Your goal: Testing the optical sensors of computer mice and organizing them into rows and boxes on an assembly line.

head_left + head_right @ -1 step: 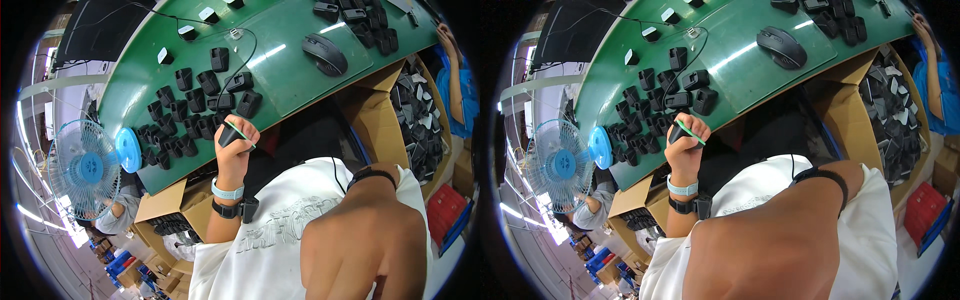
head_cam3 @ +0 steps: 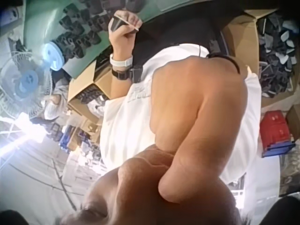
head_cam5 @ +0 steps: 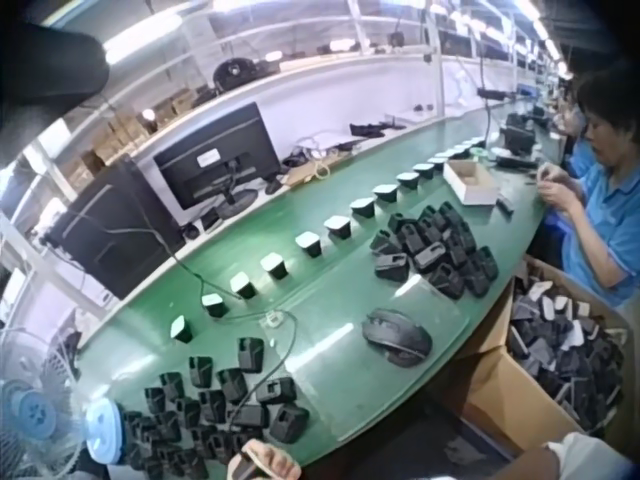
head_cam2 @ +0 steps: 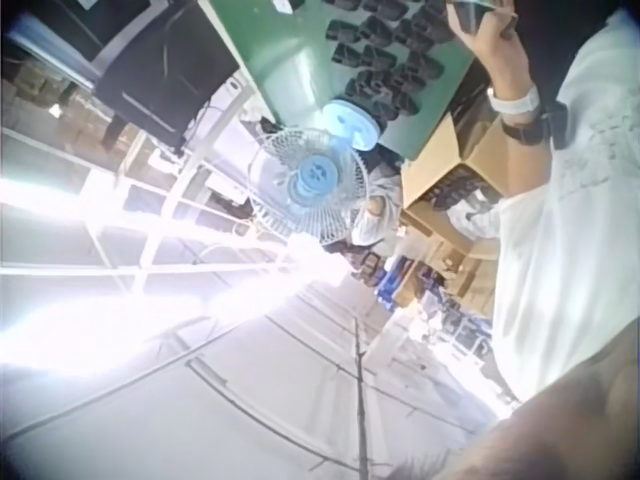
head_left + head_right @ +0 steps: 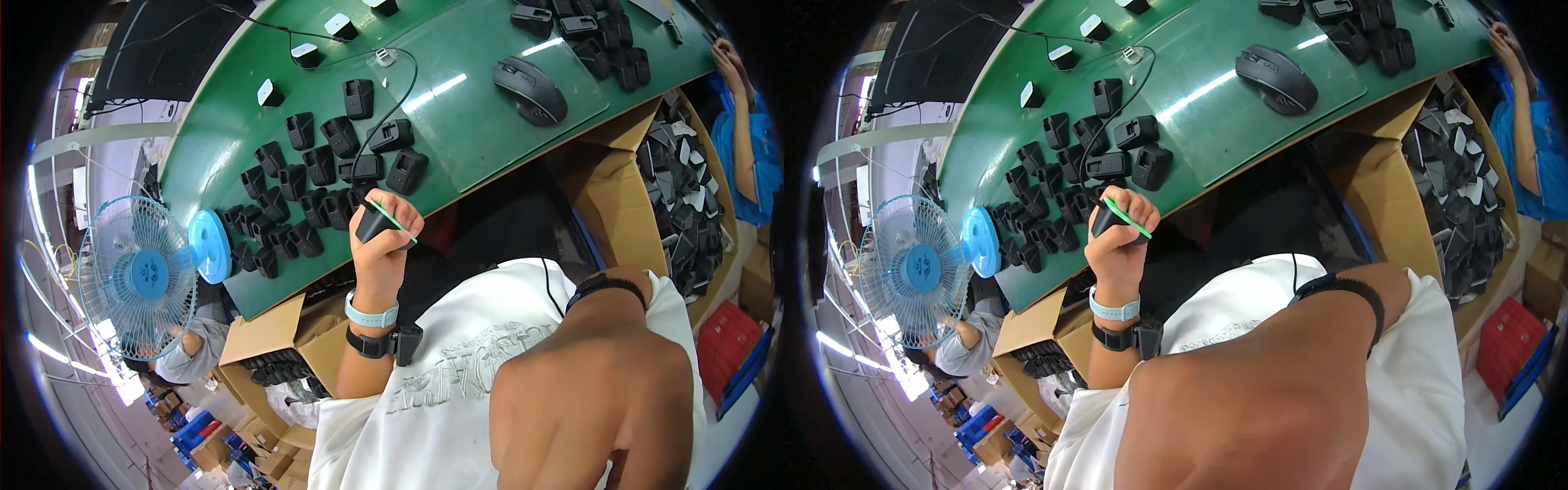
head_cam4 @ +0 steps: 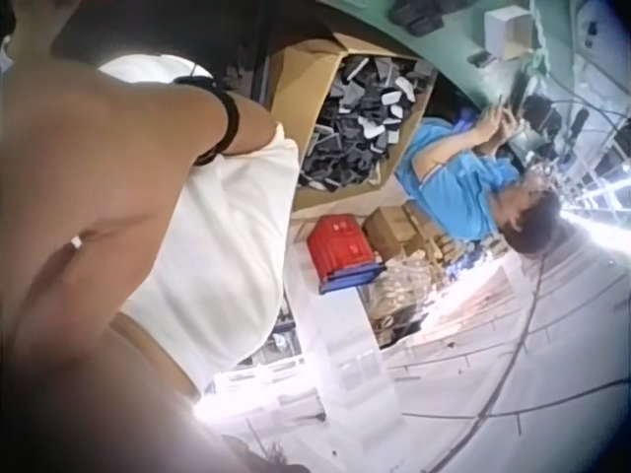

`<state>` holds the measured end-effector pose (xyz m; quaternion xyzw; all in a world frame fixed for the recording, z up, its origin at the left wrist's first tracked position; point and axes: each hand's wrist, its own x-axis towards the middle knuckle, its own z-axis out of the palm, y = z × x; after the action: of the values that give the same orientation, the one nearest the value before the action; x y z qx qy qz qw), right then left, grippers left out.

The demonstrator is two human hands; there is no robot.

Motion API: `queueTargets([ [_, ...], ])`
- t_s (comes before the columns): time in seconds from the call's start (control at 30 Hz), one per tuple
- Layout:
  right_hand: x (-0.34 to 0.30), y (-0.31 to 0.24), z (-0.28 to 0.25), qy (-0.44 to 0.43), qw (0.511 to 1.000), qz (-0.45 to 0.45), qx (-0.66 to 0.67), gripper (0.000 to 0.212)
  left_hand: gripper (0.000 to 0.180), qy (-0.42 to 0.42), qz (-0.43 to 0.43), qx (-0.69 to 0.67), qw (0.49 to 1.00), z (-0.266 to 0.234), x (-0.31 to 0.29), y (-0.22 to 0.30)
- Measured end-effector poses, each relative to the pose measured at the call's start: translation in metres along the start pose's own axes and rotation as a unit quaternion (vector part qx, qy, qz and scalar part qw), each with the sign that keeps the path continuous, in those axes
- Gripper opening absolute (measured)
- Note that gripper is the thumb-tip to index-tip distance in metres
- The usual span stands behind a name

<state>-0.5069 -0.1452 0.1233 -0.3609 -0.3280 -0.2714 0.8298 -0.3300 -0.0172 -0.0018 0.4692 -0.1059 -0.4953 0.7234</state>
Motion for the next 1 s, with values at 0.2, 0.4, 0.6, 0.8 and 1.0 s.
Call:
queueTargets([
  [0.2, 0.006, 0.000, 0.000, -0.047, 0.998, -0.005, 0.035, 0.031, 0.030, -0.010, 0.013, -0.010, 1.000, 0.003, -0.001, 0.002],
  [0.4, -0.029, 0.024, -0.048, 0.197, 0.859, 0.243, -0.405, 0.021, 0.031, -0.007, 0.091, 0.034, 0.995, 0.007, -0.006, 0.000],
  [0.6, -0.064, 0.094, -0.076, 0.276, 0.792, 0.215, -0.500, 0.024, 0.025, 0.008, 0.248, 0.443, 0.861, 0.018, 0.005, -0.007],
  [0.8, -0.055, 0.097, -0.079, 0.281, 0.773, 0.168, -0.544, 0.016, 0.025, 0.028, 0.311, 0.541, 0.781, 0.026, 0.013, 0.000],
  [1.0, -0.064, 0.108, -0.097, 0.477, 0.786, 0.015, -0.393, 0.016, 0.038, 0.010, 0.376, 0.702, 0.604, 0.023, 0.027, 0.032],
])
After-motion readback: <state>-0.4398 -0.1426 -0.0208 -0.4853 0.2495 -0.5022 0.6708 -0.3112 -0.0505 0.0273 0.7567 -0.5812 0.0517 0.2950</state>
